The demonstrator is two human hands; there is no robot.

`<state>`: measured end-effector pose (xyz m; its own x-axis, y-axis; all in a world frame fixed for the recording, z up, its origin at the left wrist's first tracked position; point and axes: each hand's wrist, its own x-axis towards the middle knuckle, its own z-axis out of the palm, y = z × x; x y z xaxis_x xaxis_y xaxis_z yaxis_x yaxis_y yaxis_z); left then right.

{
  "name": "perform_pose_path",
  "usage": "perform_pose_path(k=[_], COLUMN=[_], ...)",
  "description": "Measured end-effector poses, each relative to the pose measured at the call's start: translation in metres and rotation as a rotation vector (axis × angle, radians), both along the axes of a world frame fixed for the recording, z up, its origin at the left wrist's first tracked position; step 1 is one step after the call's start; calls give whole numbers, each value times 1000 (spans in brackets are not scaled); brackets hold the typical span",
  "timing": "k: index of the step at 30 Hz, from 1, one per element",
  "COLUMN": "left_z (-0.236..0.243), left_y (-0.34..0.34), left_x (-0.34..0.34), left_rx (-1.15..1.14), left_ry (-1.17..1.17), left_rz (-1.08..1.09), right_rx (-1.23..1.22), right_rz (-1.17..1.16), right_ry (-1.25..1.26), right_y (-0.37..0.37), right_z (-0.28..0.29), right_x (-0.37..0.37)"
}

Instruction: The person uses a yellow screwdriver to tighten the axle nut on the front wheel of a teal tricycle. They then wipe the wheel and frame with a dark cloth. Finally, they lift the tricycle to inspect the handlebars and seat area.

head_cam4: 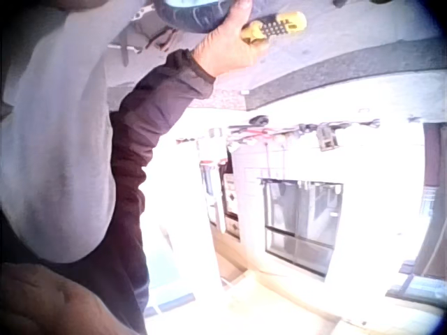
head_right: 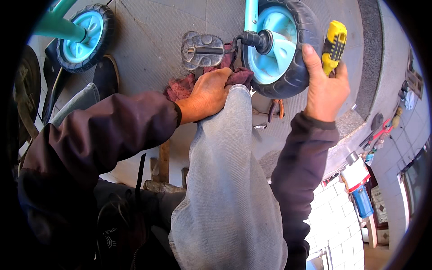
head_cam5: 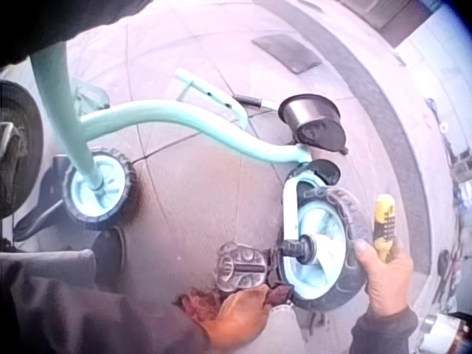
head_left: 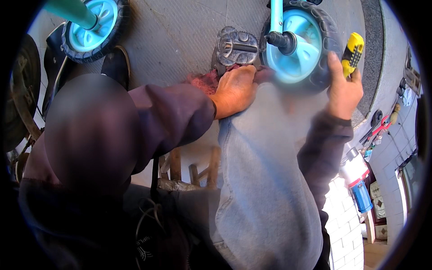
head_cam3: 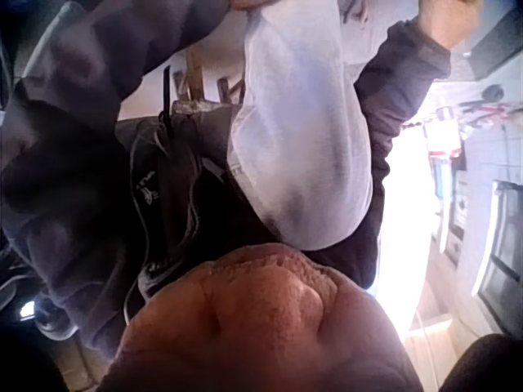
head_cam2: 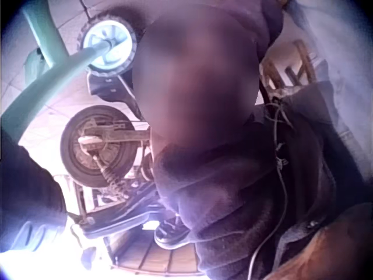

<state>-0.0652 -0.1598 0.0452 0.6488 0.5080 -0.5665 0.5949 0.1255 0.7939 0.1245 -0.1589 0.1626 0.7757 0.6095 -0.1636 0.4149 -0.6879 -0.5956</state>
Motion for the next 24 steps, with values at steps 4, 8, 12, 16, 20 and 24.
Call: perform_pose_path(k=[4, 8, 12, 16, 20, 24], left_z=[-3, -3, -10, -8, -14, -17], left_y=[-4, 0, 1, 1, -4, 3], left_x=[5, 6, 9, 20, 48, 50], left_rx=[4, -85, -157, -86, 57, 105], left_ry=[20, 47, 39, -284, -438, -502], left_rz=[71, 113, 133, 266, 225, 53], right_rx=[86, 152, 275, 230, 181, 316], right_rz=[-44, -71, -253, -306, -314, -293], right_ry=[110, 88, 173, 139, 143, 191], right_y=[-9, -16, -32, -37, -43, -43], right_z=[-8, -12, -18, -15, -18, -29], right_x=[10, -1, 3, -9, -17, -15])
